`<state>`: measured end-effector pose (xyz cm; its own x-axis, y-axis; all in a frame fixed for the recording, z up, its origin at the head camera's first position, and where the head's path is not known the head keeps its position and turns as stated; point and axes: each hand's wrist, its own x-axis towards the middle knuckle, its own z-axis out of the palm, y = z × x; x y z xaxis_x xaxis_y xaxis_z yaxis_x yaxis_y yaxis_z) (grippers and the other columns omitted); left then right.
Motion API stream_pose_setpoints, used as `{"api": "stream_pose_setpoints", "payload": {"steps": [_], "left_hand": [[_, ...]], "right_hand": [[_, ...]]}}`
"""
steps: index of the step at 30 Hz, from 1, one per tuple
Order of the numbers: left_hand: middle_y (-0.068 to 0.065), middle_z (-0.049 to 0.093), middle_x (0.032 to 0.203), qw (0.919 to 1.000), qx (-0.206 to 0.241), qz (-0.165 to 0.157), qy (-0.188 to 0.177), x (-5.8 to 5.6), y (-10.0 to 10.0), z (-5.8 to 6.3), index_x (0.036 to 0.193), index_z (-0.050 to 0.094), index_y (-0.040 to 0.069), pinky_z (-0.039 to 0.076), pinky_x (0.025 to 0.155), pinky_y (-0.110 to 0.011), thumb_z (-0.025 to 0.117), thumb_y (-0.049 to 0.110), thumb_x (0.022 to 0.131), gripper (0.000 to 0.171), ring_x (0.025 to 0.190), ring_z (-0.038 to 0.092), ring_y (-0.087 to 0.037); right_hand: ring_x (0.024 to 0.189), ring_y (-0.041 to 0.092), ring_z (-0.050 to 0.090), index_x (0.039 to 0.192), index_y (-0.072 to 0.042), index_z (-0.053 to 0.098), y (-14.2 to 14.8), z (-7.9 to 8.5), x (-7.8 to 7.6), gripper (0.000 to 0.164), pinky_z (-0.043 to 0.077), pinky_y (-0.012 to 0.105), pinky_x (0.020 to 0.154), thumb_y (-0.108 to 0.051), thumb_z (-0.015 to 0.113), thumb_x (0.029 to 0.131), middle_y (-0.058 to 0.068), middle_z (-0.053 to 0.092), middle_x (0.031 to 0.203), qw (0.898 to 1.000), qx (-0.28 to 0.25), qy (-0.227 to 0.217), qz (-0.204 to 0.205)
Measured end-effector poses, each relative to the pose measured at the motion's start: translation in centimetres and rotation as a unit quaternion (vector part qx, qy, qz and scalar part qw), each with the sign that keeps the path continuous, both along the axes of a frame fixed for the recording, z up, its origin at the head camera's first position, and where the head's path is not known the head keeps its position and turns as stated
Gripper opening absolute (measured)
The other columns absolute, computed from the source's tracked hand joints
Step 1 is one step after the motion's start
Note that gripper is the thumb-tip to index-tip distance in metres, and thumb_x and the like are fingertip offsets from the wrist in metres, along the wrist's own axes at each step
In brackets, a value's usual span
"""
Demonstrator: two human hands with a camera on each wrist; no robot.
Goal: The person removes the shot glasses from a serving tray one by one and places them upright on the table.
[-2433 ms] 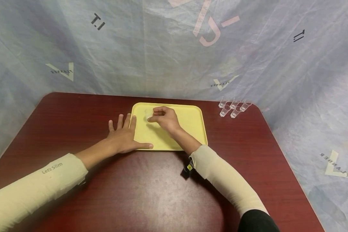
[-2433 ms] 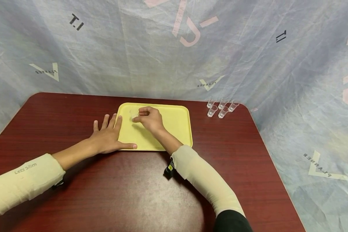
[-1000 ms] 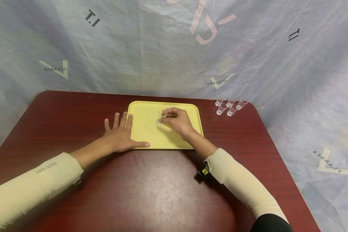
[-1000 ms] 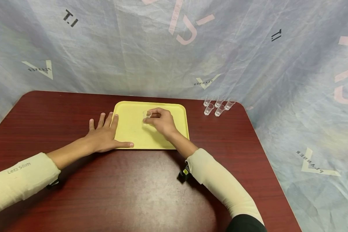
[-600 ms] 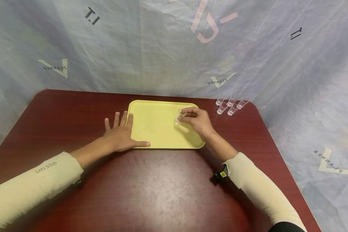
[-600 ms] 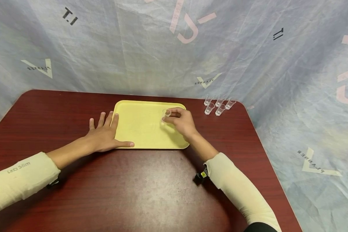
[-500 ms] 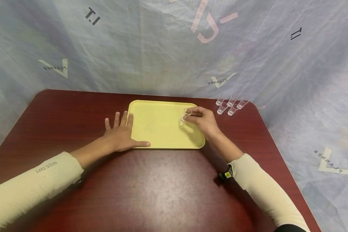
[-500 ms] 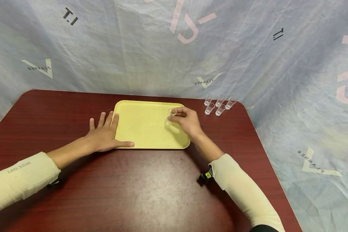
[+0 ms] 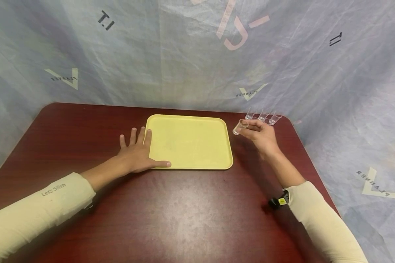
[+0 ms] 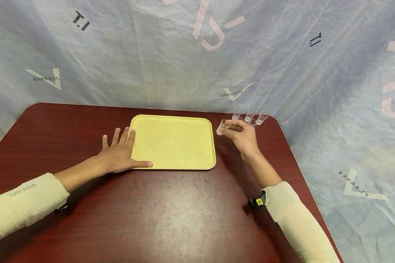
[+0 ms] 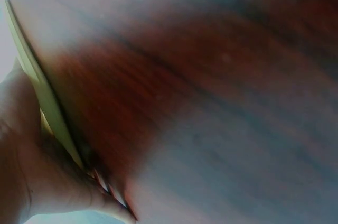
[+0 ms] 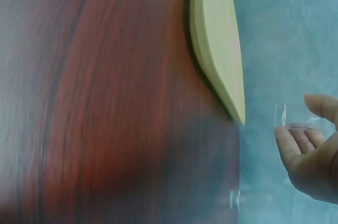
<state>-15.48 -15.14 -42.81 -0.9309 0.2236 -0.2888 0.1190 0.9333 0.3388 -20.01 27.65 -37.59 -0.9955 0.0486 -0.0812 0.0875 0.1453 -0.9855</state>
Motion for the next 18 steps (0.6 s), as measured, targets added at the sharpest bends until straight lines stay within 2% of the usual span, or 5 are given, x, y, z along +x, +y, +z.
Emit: {"api": "stream_pose_setpoints", "payload": {"steps": [9,11,18], "left_hand": [[-0.025,-0.012,0.189,1.0000,-0.002,0.001,0.002,0.0,0.0,0.0,0.181,-0.006,0.004,-0.013,0.130,-0.086,0.060,0.110,0.073,0.165,0.174,-0.018,-0.053],[-0.025,-0.012,0.189,1.0000,-0.003,0.001,0.003,0.0,-0.1,0.0,0.181,-0.006,0.004,-0.013,0.130,-0.086,0.060,0.111,0.073,0.165,0.174,-0.018,-0.053],[-0.025,-0.012,0.190,1.0000,-0.007,0.001,0.003,0.0,-0.1,-0.1,0.181,-0.006,0.005,-0.013,0.130,-0.086,0.060,0.110,0.074,0.164,0.174,-0.018,-0.053]], "right_hand": [[0.098,-0.001,0.078,0.142,0.004,0.070,4.4,0.4,0.2,0.051,0.065,0.018,0.084,-0.008,0.089,0.096,-0.014,0.082,0.108,0.999,0.009,0.001,-0.051],[0.095,-0.001,0.079,0.141,0.004,0.070,5.3,0.5,0.1,0.051,0.065,0.018,0.084,-0.007,0.090,0.095,-0.014,0.083,0.106,0.998,-0.008,0.001,-0.061],[0.083,0.002,0.082,0.121,-0.008,0.079,8.5,0.3,-0.2,0.029,0.066,0.019,0.081,-0.001,0.089,0.094,-0.011,0.086,0.097,0.993,-0.060,0.009,-0.097]]}}
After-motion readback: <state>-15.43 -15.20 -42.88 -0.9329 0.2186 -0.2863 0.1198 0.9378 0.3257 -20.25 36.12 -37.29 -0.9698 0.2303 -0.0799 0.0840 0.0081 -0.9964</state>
